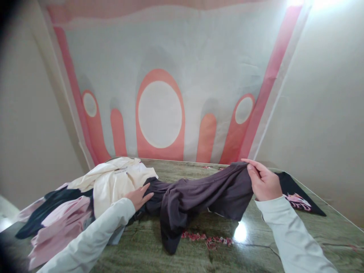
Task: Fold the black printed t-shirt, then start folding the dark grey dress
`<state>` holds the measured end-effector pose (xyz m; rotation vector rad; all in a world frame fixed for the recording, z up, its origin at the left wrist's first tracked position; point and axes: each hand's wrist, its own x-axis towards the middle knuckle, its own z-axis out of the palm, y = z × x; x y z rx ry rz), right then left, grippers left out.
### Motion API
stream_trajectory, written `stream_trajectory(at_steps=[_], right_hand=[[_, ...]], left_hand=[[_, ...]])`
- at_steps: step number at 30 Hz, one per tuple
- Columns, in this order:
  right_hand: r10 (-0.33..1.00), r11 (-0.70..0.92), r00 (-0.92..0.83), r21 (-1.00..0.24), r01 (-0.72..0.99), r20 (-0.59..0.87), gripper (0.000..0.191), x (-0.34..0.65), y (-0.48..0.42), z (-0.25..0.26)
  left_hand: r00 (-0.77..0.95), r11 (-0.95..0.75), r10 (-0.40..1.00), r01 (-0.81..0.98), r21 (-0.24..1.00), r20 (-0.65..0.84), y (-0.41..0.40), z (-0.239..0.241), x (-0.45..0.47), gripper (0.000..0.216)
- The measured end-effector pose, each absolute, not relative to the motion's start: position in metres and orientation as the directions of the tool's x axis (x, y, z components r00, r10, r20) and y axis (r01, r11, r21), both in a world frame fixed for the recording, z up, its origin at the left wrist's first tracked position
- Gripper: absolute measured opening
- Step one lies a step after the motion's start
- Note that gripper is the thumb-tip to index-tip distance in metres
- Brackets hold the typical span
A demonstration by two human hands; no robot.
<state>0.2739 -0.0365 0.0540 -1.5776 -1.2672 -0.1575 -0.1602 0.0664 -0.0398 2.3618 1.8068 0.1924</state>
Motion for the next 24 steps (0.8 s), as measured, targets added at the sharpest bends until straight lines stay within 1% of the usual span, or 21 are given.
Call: stream_trajectory(at_steps=[3, 5, 6, 9, 11, 13, 14, 16, 18, 20, 22, 24], right_hand=[[0.586, 0.088, 0.501, -0.665, 0.742, 0.637, 0.039, 0.281, -0.039, 0.059], [0.568, 0.119, 0.541, -0.713, 0.691, 0.62, 0.04, 0.289, -0.039, 0.061], [0.58, 0.152, 0.55, -0.743, 0.652, 0.601, 0.04, 0.294, -0.039, 0.061], [0.697, 0.236, 0.484, -0.807, 0.541, 0.528, 0.039, 0.304, -0.037, 0.06], [0.773, 0.246, 0.399, -0.813, 0.527, 0.493, 0.037, 0.306, -0.036, 0.059], [0.812, 0.256, 0.334, -0.806, 0.533, 0.479, 0.037, 0.304, -0.035, 0.059], [0.82, 0.265, 0.314, -0.804, 0.532, 0.478, 0.038, 0.301, -0.035, 0.059], [0.828, 0.286, 0.288, -0.803, 0.522, 0.482, 0.04, 0.296, -0.036, 0.062], [0.829, 0.31, 0.268, -0.803, 0.509, 0.49, 0.041, 0.291, -0.04, 0.066], [0.83, 0.328, 0.253, -0.801, 0.501, 0.497, 0.041, 0.287, -0.045, 0.07], [0.828, 0.334, 0.245, -0.795, 0.506, 0.504, 0.039, 0.285, -0.051, 0.075], [0.823, 0.334, 0.241, -0.782, 0.527, 0.514, 0.037, 0.285, -0.057, 0.08]], left_hand=[[0.275, -0.28, 0.96, 0.947, 0.16, 0.052, 0.052, -0.034, -0.166, 0.073], [0.262, -0.27, 0.962, 0.955, 0.12, 0.079, 0.048, -0.036, -0.175, 0.069], [0.257, -0.264, 0.964, 0.96, 0.099, 0.071, 0.047, -0.038, -0.18, 0.066], [0.266, -0.266, 0.964, 0.963, 0.041, 0.011, 0.046, -0.04, -0.187, 0.06], [0.286, -0.287, 0.957, 0.957, 0.035, 0.041, 0.042, -0.036, -0.179, 0.059], [0.335, -0.352, 0.928, 0.932, 0.083, 0.163, 0.03, -0.028, -0.155, 0.055], [0.4, -0.43, 0.894, 0.893, 0.133, 0.202, 0.022, -0.024, -0.138, 0.048], [0.55, -0.591, 0.806, 0.764, 0.257, 0.217, 0.006, -0.016, -0.098, 0.034], [0.662, -0.673, 0.729, 0.649, 0.355, 0.172, -0.006, -0.012, -0.057, 0.028], [0.67, -0.663, 0.728, 0.632, 0.4, 0.148, -0.01, -0.013, -0.022, 0.032], [0.588, -0.581, 0.799, 0.705, 0.406, 0.122, -0.005, -0.017, 0.003, 0.04], [0.535, -0.521, 0.841, 0.756, 0.396, 0.086, 0.003, -0.025, 0.018, 0.041]])
